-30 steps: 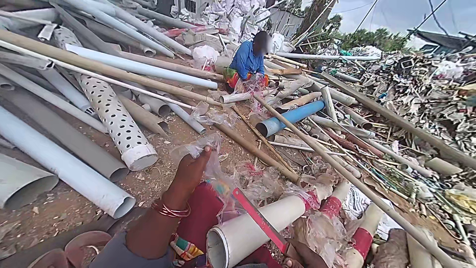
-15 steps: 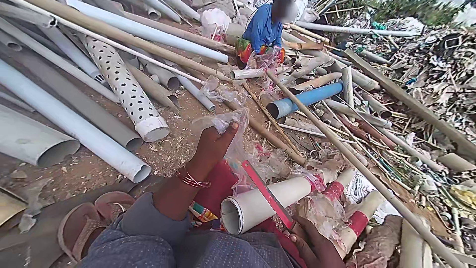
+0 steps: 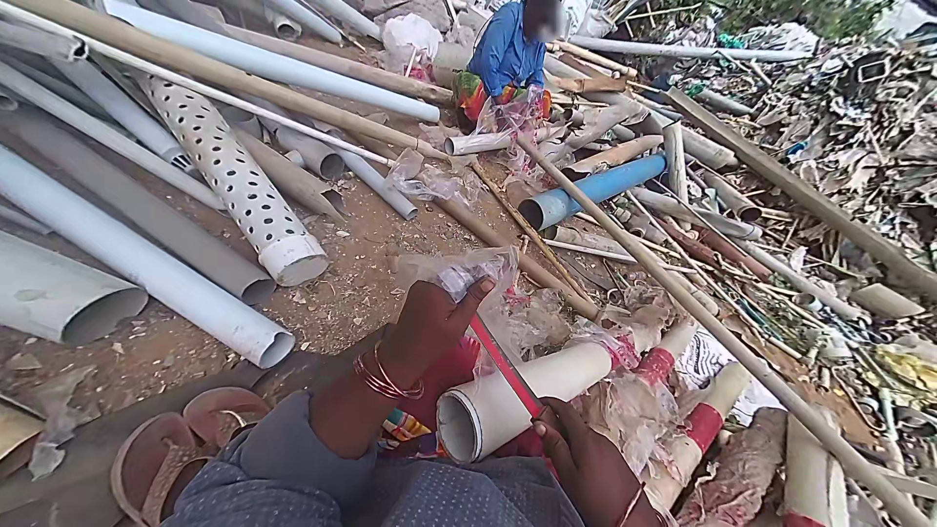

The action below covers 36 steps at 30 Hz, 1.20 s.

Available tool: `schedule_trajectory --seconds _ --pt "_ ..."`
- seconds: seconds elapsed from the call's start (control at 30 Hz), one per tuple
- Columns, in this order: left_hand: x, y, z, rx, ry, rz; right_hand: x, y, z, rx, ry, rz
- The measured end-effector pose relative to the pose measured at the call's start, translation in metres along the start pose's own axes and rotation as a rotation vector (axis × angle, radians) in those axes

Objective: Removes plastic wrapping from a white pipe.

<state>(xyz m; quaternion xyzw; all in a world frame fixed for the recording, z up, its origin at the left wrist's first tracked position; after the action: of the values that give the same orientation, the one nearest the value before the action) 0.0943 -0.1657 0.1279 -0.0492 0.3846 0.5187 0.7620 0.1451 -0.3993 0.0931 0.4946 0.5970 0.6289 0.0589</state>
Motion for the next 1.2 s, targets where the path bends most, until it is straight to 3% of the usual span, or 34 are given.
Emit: schedule_trajectory --seconds 0.27,0.43,0.57,0.67,0.8,0.93,1.03,1.2 --pt "-0.021 -0.018 -0.023 -0.004 -0.118 0.13 0.017 0.006 -0.001 0.018 -0.055 -0.036" --pt "-0.019 -0.021 -0.026 -0.011 -0.112 0.04 0.016 -0.021 0.005 -0.009 -0.074 -0.021" --pt "-0.017 -0.022 -0.028 0.008 -0.086 0.026 0.015 -0.021 0.006 -0.12 0.008 0.039" --pt "-0.021 -0.025 -0.032 0.013 -0.085 -0.016 0.015 -0.023 0.01 -0.086 0.006 0.057" --pt "-0.064 -0.035 -0.066 0.249 -0.101 -0.264 0.028 0.001 0.026 -0.399 0.243 0.119" --pt "-0.049 -0.007 -0.031 0.024 0.005 -0.415 0.03 0.017 0.044 -0.389 0.251 0.118" --pt "-0.03 0.006 -0.027 -0.01 0.13 -0.445 0.024 0.018 0.038 -0.357 0.244 0.099" --pt "-0.013 -0.003 -0.024 -0.104 0.367 -0.614 0.0 0.044 0.018 -0.508 0.335 -0.147"
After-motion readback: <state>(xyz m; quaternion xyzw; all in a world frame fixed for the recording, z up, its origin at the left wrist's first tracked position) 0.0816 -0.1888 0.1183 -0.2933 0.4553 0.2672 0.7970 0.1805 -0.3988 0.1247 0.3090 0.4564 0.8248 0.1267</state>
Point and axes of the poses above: each hand's wrist, its own z-axis towards the middle knuckle, its own y-axis out of the back of the hand, x = y × z, the point moved 6 cm from there along z, towards the middle knuckle, and after that the axes turned 7 degrees about z, right-handed, at the moved point
